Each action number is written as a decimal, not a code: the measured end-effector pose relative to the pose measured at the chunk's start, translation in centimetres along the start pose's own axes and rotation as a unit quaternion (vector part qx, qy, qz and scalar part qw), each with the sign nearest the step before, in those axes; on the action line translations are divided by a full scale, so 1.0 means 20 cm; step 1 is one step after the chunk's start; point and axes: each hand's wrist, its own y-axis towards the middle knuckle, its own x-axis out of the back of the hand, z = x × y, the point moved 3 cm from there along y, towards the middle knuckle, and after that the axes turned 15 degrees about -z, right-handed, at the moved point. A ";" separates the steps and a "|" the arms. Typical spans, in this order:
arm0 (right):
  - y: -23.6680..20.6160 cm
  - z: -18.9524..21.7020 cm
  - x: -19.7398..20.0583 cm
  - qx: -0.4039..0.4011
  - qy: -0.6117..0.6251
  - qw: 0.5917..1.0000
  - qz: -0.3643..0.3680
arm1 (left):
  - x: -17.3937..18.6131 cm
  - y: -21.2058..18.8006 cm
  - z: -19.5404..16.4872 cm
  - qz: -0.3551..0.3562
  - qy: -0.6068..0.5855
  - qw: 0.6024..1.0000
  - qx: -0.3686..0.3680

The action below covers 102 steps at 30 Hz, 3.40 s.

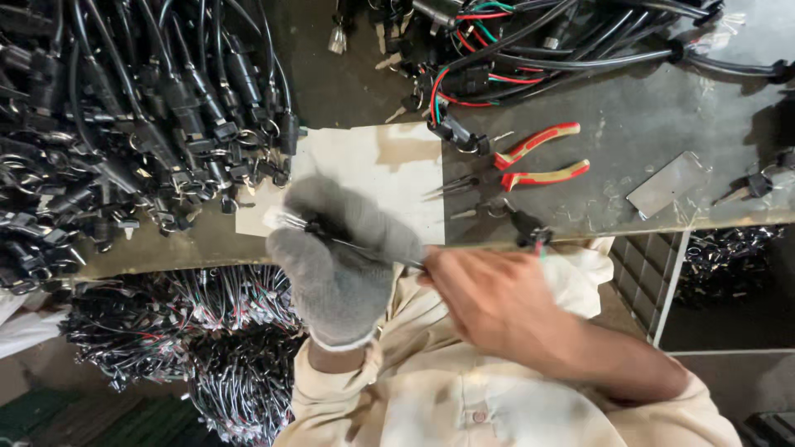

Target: The person works at a bench covered with black cable connectors, holding a black cable in a gloved hand and using red-handled pliers to work on the cable ends, pulling and positioning the cable and handling connector parts one at a time.

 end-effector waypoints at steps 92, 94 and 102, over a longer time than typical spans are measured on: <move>-0.20 -0.41 -0.13 -0.351 0.338 0.873 0.000 | -0.28 0.04 0.03 0.318 0.237 0.909 -0.130; -0.21 -0.42 -0.14 -0.318 0.357 0.878 -0.014 | -0.25 0.04 0.04 0.327 0.264 0.895 -0.149; -0.25 -0.45 -0.21 -0.244 0.556 0.773 0.186 | -0.20 0.07 0.04 0.367 0.136 0.920 -0.013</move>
